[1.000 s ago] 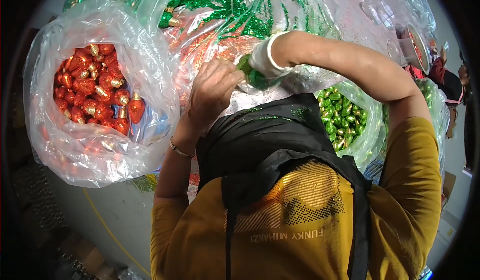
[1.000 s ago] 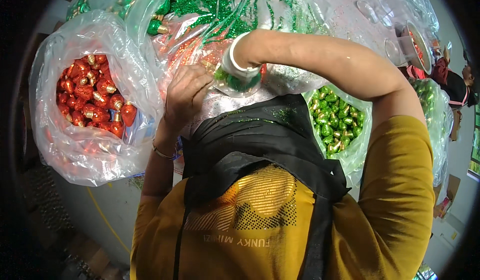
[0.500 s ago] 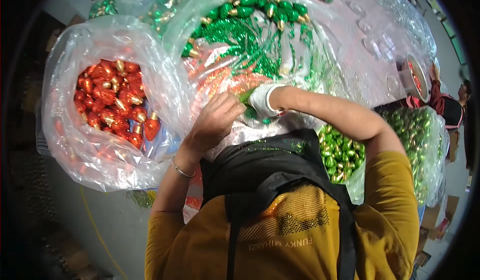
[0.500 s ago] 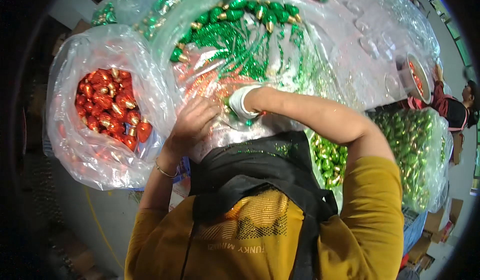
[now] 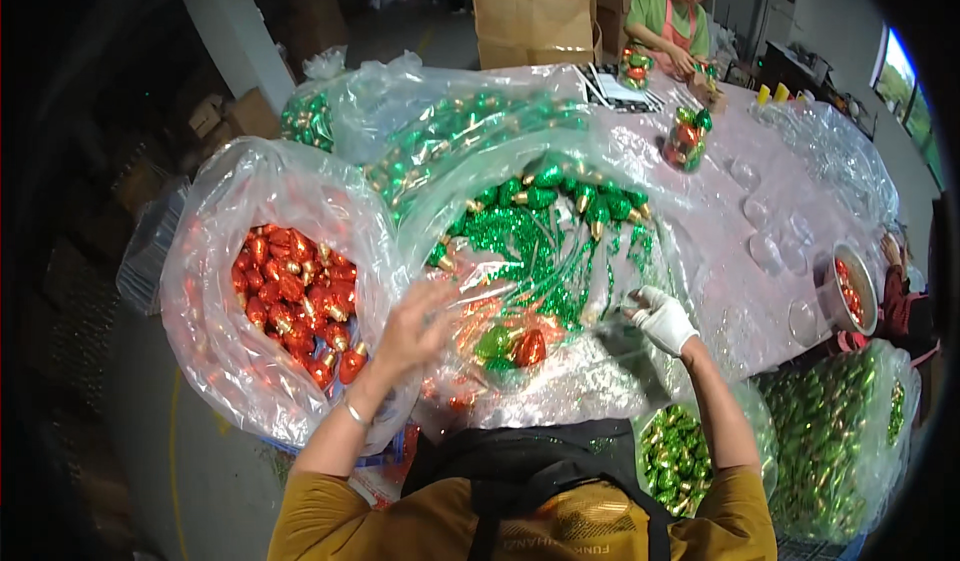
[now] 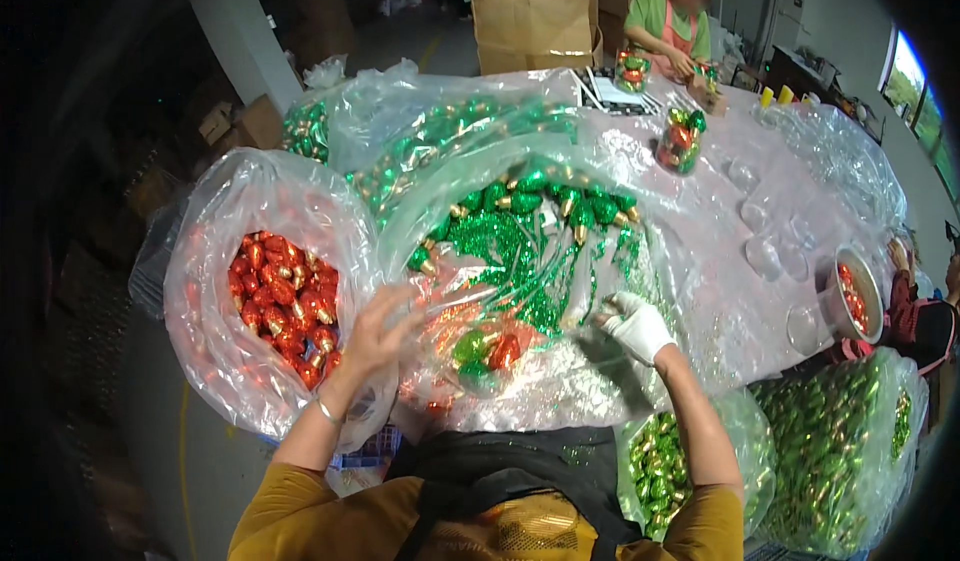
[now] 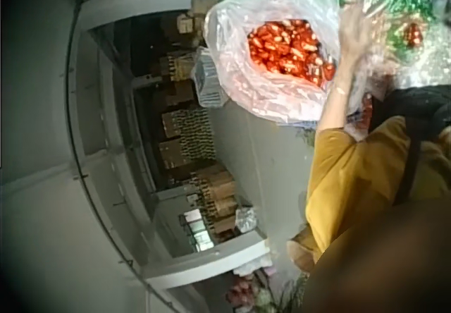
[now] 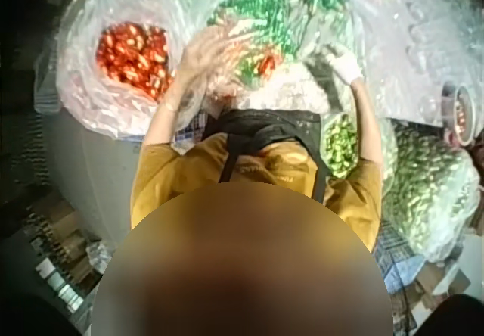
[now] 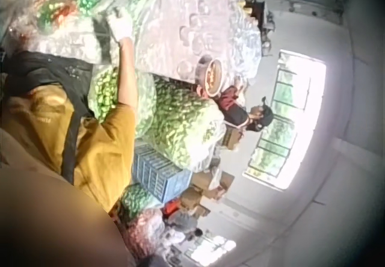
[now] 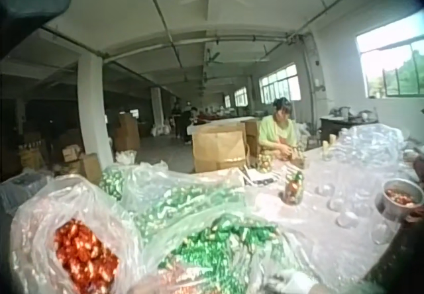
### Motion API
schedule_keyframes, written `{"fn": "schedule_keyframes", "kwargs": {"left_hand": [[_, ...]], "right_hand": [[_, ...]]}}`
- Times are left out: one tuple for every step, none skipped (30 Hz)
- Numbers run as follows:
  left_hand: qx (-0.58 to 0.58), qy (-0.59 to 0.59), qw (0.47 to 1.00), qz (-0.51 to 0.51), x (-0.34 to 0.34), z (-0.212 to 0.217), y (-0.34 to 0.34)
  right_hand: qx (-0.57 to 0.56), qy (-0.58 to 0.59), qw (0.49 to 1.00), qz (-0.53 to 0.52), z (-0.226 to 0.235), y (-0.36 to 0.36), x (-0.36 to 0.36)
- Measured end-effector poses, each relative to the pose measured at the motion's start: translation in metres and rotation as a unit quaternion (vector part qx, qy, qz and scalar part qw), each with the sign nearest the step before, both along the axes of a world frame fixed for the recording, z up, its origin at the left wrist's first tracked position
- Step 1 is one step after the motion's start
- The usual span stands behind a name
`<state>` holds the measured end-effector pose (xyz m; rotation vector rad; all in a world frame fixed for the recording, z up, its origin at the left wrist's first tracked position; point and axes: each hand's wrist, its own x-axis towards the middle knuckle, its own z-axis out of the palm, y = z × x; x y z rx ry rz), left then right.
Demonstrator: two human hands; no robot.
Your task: The person is sorting and packing red and green festive ornaments into plastic bags at a packaging station.
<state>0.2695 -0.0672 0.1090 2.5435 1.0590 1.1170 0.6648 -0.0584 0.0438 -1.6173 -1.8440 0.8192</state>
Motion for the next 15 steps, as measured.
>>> {"fn": "schedule_keyframes", "kwargs": {"left_hand": [[-0.053,-0.042,0.994,0.082,0.000,0.005,0.019],[-0.025,-0.012,0.993,0.114,0.001,0.008,0.045],[0.002,0.019,0.990,0.142,0.000,0.010,0.075],[-0.001,0.013,0.988,0.156,-0.007,0.008,0.104],[-0.004,0.007,0.986,0.167,-0.015,0.003,0.138],[0.002,0.008,0.985,0.173,-0.023,-0.001,0.166],[-0.036,-0.007,0.975,0.220,-0.031,-0.006,0.192],[-0.077,-0.023,0.962,0.262,-0.037,-0.012,0.221],[-0.067,-0.023,0.962,0.263,-0.043,-0.011,0.243],[-0.085,-0.025,0.947,0.308,-0.050,-0.011,0.264],[-0.110,-0.025,0.930,0.349,-0.054,-0.015,0.291],[-0.135,-0.026,0.909,0.393,-0.060,-0.013,0.311],[-0.136,-0.026,0.908,0.396,-0.068,-0.013,0.329],[-0.138,-0.011,0.901,0.410,-0.076,-0.015,0.346],[-0.142,0.003,0.894,0.425,-0.085,-0.017,0.362]], "right_hand": [[0.073,-0.069,0.994,-0.052,0.000,0.015,0.004],[0.080,-0.067,0.993,-0.047,0.006,0.029,0.005],[0.108,-0.093,0.989,-0.046,0.018,0.042,0.002],[0.137,-0.117,0.983,-0.039,0.033,0.059,-0.007],[0.166,-0.141,0.975,-0.035,0.046,0.077,-0.016],[0.174,-0.137,0.975,-0.031,0.062,0.095,-0.028],[0.230,-0.218,0.949,-0.007,0.079,0.110,-0.041],[0.281,-0.299,0.912,0.012,0.092,0.129,-0.049],[0.290,-0.296,0.910,0.009,0.097,0.147,-0.054],[0.319,-0.334,0.886,0.025,0.095,0.171,-0.060],[0.340,-0.373,0.862,0.041,0.089,0.201,-0.065],[0.361,-0.410,0.835,0.060,0.091,0.226,-0.072],[0.361,-0.409,0.836,0.063,0.094,0.250,-0.079],[0.327,-0.411,0.847,0.080,0.098,0.272,-0.088],[0.292,-0.413,0.857,0.097,0.100,0.295,-0.098]]}}
